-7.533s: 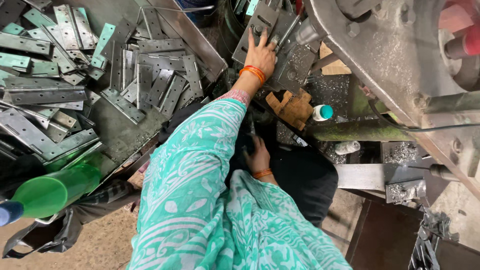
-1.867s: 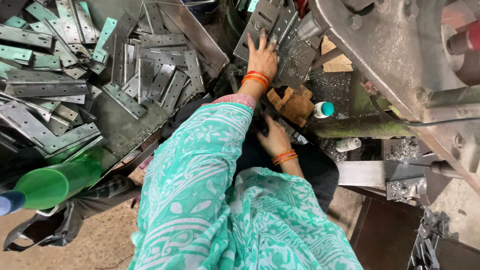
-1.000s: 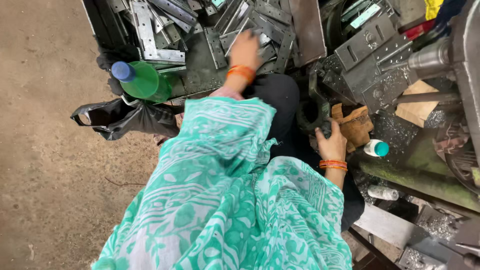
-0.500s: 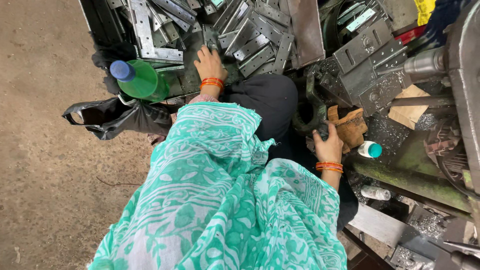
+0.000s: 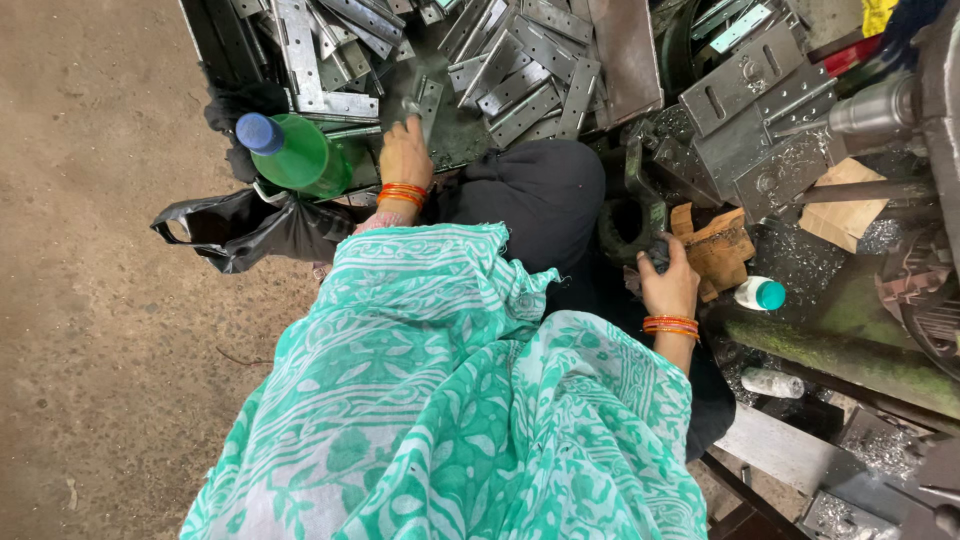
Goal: The person repeatedly picks up metal brackets from a bin, places them into a press machine, and operates the lever to process them. The processed brackets are then returned to the bin. The person handles the brackets one at a time throughout the clip.
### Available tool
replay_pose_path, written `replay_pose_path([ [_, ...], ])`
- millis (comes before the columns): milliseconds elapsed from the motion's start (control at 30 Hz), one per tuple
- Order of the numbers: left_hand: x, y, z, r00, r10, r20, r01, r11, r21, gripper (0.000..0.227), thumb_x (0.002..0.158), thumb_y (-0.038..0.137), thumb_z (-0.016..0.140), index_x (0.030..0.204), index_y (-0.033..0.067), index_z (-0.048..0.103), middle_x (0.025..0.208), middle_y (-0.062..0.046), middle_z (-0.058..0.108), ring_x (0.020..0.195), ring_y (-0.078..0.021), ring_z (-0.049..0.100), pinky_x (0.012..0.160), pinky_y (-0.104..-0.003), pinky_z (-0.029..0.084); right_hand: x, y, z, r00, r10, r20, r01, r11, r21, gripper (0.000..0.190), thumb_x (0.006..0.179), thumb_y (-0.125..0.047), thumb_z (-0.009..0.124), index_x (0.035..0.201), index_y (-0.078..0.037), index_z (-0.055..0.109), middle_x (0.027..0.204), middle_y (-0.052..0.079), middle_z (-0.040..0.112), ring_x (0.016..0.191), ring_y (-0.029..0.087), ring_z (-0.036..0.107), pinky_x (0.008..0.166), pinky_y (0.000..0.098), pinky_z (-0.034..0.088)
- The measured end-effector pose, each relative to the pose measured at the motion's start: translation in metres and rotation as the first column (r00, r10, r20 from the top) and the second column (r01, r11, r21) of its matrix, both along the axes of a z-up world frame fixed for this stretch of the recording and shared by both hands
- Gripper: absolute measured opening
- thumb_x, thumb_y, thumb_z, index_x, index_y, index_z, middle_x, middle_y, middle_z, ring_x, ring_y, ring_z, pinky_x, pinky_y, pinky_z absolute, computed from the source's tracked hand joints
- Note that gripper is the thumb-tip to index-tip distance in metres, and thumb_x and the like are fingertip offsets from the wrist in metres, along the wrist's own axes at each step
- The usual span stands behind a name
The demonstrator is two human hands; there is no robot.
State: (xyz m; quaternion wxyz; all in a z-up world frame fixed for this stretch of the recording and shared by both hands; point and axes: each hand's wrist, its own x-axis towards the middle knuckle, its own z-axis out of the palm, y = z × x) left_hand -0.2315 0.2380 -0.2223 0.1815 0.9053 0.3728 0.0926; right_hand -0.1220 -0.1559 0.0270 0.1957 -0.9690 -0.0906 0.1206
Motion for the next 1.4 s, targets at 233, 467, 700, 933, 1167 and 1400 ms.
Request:
replay_pose_path([
  [233, 0.005, 0.004, -0.019, 0.977, 0.158, 0.141, -0.151, 0.987, -0.062, 0.053, 0.074, -0.003, 0.072, 0.125, 0.0053, 0.055, 0.114, -0.021, 0.057, 0.101, -0.0425, 0.063, 0.082, -0.048, 0.057, 0.001, 0.001, -0.001, 0.999, -0.038, -0.034, 0.038, 0.999, -0.008, 0.053, 0.089, -0.031, 0.07, 0.139, -0.016, 0.062, 0.118, 0.021, 0.072, 0.111, 0.039, 0.069, 0.096, 0.0461, 0.053],
  [467, 0.029, 0.005, -0.03, 0.859, 0.407, 0.311, -0.307, 0.895, -0.322, 0.065, 0.068, -0.002, 0.075, 0.129, 0.0013, 0.053, 0.116, -0.028, 0.056, 0.102, -0.0507, 0.06, 0.088, -0.053, 0.052, 0.005, -0.007, -0.01, 1.0, 0.012, 0.012, -0.013, 1.0, 0.026, 0.051, 0.088, -0.032, 0.072, 0.136, -0.017, 0.062, 0.116, 0.022, 0.072, 0.111, 0.041, 0.068, 0.096, 0.0473, 0.053],
  [700, 0.041, 0.012, 0.037, 0.647, 0.467, 0.602, 0.038, 0.77, -0.637, 0.073, 0.07, 0.0, 0.085, 0.138, -0.001, 0.057, 0.12, -0.016, 0.073, 0.102, -0.025, 0.07, 0.092, -0.034, 0.056, 0.006, -0.011, -0.013, 0.999, 0.005, 0.047, -0.008, 0.998, 0.061, 0.051, 0.087, -0.032, 0.072, 0.135, -0.019, 0.062, 0.113, 0.024, 0.072, 0.108, 0.044, 0.068, 0.093, 0.05, 0.053],
  [933, 0.114, -0.053, 0.149, 0.602, 0.217, 0.768, 0.583, 0.537, -0.609, 0.075, 0.078, -0.005, 0.08, 0.148, -0.0017, 0.051, 0.12, -0.013, 0.067, 0.104, -0.0184, 0.064, 0.09, -0.028, 0.054, 0.005, -0.005, -0.002, 0.999, -0.035, -0.02, 0.036, 0.998, 0.051, 0.053, 0.085, -0.033, 0.072, 0.134, -0.019, 0.06, 0.119, 0.022, 0.071, 0.111, 0.043, 0.066, 0.093, 0.0494, 0.053],
  [1167, 0.275, -0.192, 0.169, 0.822, 0.081, 0.564, 0.552, 0.132, -0.823, 0.073, 0.072, -0.002, 0.074, 0.143, 0.0046, 0.058, 0.099, -0.007, 0.074, 0.085, -0.0185, 0.068, 0.074, -0.031, 0.055, 0.007, -0.011, -0.012, 1.0, -0.019, -0.007, 0.02, 0.999, 0.037, 0.055, 0.085, -0.033, 0.071, 0.135, -0.014, 0.059, 0.122, 0.022, 0.069, 0.113, 0.043, 0.065, 0.094, 0.0504, 0.053],
  [1400, 0.266, -0.239, 0.168, 0.736, -0.413, 0.535, 0.636, 0.694, -0.339, 0.044, 0.087, 0.013, 0.077, 0.129, 0.0076, 0.068, 0.129, -0.016, 0.066, 0.121, -0.0351, 0.063, 0.106, -0.039, 0.051, 0.012, -0.016, -0.022, 1.0, -0.002, 0.008, 0.001, 0.997, 0.075, 0.06, 0.085, -0.032, 0.071, 0.139, -0.012, 0.056, 0.124, 0.023, 0.068, 0.114, 0.043, 0.064, 0.097, 0.0493, 0.052],
])
